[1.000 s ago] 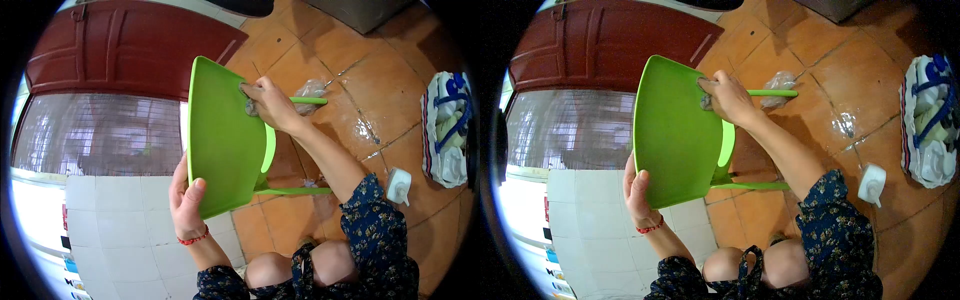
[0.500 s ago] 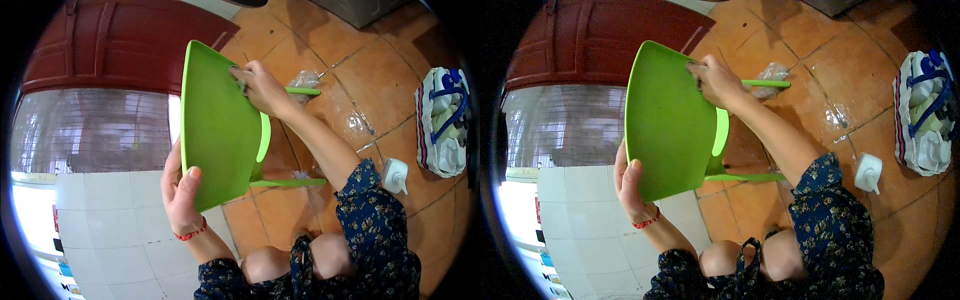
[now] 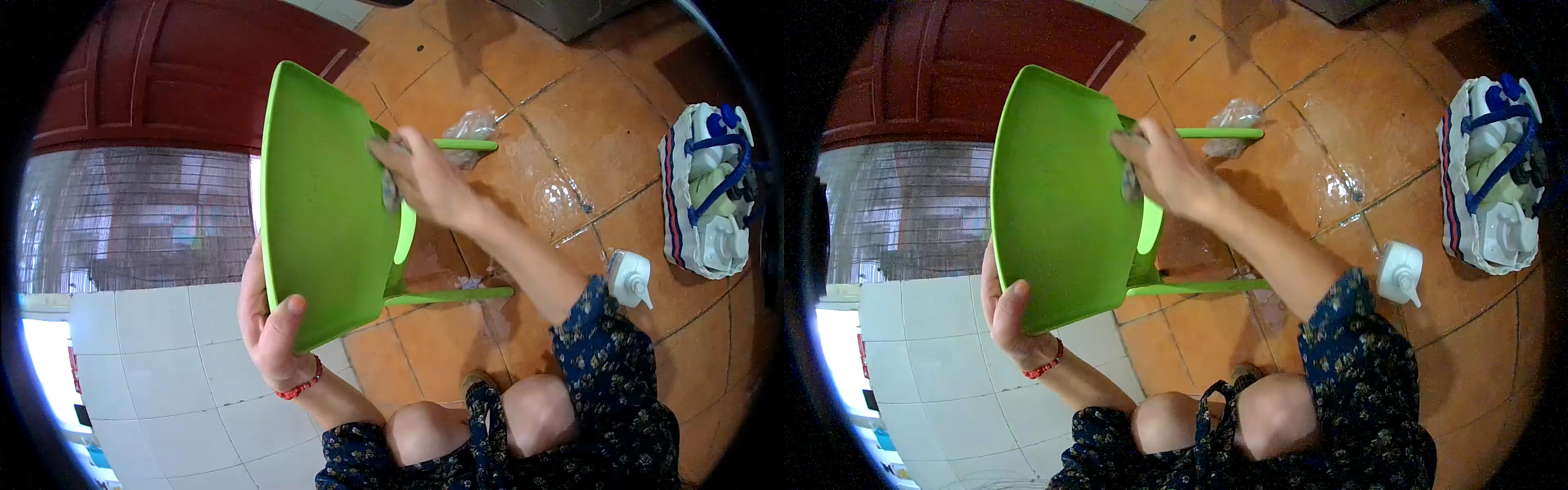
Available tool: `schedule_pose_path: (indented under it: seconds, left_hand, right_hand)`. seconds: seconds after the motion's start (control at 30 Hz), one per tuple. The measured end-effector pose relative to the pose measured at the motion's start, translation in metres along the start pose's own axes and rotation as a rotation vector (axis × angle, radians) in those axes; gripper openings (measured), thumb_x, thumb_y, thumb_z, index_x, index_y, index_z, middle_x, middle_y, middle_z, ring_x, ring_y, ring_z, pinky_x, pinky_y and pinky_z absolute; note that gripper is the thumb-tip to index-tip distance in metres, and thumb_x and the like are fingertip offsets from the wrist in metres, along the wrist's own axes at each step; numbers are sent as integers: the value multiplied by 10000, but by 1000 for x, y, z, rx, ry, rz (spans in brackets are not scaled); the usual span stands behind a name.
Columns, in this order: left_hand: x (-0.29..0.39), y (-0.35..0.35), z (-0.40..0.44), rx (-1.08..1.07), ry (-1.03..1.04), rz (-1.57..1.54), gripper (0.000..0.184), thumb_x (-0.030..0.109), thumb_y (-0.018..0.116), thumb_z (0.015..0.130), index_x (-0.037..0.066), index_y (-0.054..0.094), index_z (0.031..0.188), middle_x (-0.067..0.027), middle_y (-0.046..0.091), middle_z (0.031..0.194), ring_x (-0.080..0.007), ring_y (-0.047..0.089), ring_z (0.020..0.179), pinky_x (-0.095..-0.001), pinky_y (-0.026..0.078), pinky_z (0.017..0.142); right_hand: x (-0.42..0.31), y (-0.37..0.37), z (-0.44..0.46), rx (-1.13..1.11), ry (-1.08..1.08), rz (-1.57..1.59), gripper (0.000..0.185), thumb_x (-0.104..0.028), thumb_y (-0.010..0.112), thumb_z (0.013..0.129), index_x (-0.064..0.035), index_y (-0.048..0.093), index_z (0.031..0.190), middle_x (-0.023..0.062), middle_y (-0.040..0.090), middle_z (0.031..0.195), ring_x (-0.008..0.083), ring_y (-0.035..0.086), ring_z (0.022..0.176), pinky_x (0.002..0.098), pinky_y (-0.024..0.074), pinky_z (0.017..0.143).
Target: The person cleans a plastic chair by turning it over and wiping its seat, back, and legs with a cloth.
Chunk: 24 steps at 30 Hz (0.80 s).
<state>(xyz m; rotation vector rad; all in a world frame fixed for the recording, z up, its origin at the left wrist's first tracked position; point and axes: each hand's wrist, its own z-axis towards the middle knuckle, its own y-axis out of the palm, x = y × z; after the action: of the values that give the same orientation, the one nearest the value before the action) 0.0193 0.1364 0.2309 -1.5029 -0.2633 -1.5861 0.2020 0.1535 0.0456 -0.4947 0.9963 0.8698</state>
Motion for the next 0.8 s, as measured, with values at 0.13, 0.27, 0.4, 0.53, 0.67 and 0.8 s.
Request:
schedule_pose_path:
  seconds: [0.13,0.27,0.4,0.53,0.67,0.8]
  left_hand:
    - [1,0,1,29,-1,21,822,308,676,698,-148,392,1320,-222,488,1297,-284,476,1204,-367,336,1032]
    - [1,4,1,43,-17,8,848,336,683,684,-150,394,1316,-226,504,1264,-295,485,1187,-367,337,1029]
    - [0,4,0,64,7,11,834,325,672,681,-149,399,1310,-227,524,1228,-295,506,1157,-364,363,1008]
    - [1,6,0,75,4,2,804,314,659,678,-146,416,1291,-225,535,1202,-293,530,1121,-357,401,972]
    - [1,4,1,68,-6,7,784,297,647,675,-146,420,1280,-232,539,1178,-292,544,1098,-342,416,954]
    - [2,7,-1,110,-5,-34,781,276,638,670,-152,409,1282,-238,539,1166,-293,550,1081,-332,420,944]
  right_hand:
    - [4,-9,58,-49,-101,-313,349,-122,447,940,-72,529,1276,155,510,1027,329,530,918,399,441,811]
    - [14,8,44,95,-98,-214,365,-95,452,921,-58,520,1278,160,497,1020,320,533,919,393,449,828]
    - [2,3,-8,-47,40,-56,435,-29,513,875,55,465,1299,147,456,1004,277,518,915,348,441,820]
    - [-32,21,-80,68,-61,-119,477,-41,544,861,13,458,1326,174,457,1075,308,518,935,370,455,825]
    - [-67,53,-92,176,-327,-78,408,-79,598,835,-41,558,1239,123,503,1003,290,520,920,395,472,770]
    - [-101,70,-55,377,-532,110,390,-108,628,850,-35,565,1228,110,531,1020,269,552,883,371,488,719]
